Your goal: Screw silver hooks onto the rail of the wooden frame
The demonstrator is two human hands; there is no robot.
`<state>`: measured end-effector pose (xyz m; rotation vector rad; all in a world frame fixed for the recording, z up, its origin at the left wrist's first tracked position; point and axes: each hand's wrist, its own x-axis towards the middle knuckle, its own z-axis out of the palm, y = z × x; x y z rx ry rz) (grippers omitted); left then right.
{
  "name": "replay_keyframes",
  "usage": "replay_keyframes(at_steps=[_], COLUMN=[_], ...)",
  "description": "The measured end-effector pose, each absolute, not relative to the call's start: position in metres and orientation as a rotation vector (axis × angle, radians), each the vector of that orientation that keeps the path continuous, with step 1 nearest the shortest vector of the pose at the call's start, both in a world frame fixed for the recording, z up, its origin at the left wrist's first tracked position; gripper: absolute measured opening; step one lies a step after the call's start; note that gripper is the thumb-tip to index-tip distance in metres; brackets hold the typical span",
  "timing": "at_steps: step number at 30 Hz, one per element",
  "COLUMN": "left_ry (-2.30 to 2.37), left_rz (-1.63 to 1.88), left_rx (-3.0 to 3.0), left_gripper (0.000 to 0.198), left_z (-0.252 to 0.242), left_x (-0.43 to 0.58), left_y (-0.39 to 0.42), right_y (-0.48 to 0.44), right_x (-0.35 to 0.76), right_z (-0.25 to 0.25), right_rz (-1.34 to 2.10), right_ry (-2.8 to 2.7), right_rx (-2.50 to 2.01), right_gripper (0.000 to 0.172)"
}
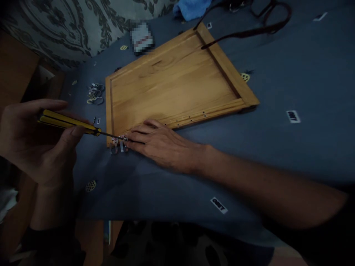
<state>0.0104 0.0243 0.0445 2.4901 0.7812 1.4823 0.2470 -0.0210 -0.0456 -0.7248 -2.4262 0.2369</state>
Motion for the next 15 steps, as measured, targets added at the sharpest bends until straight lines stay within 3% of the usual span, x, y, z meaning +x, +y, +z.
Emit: replay_keyframes(at_steps=[9,15], left_ry=[0.736,0.715], left_rz=[1.395,1.299], left_rx=[2.448,2.549], left_gripper=[0.050,0.046], left_z=[0.0525,0.0540], left_x=[0.0083,0.0039], left_y=[0.0195,0.0207], right_y=[-0.0204,-0.0202], right_x=[0.2467,0.2477], right_z=[-0.0486,-0.0497], right_rz=[0.273,0.262], right_ry=[-2.424,-2.445], right_rx=[-0.732,-0.741], right_gripper=[0.043,0.043])
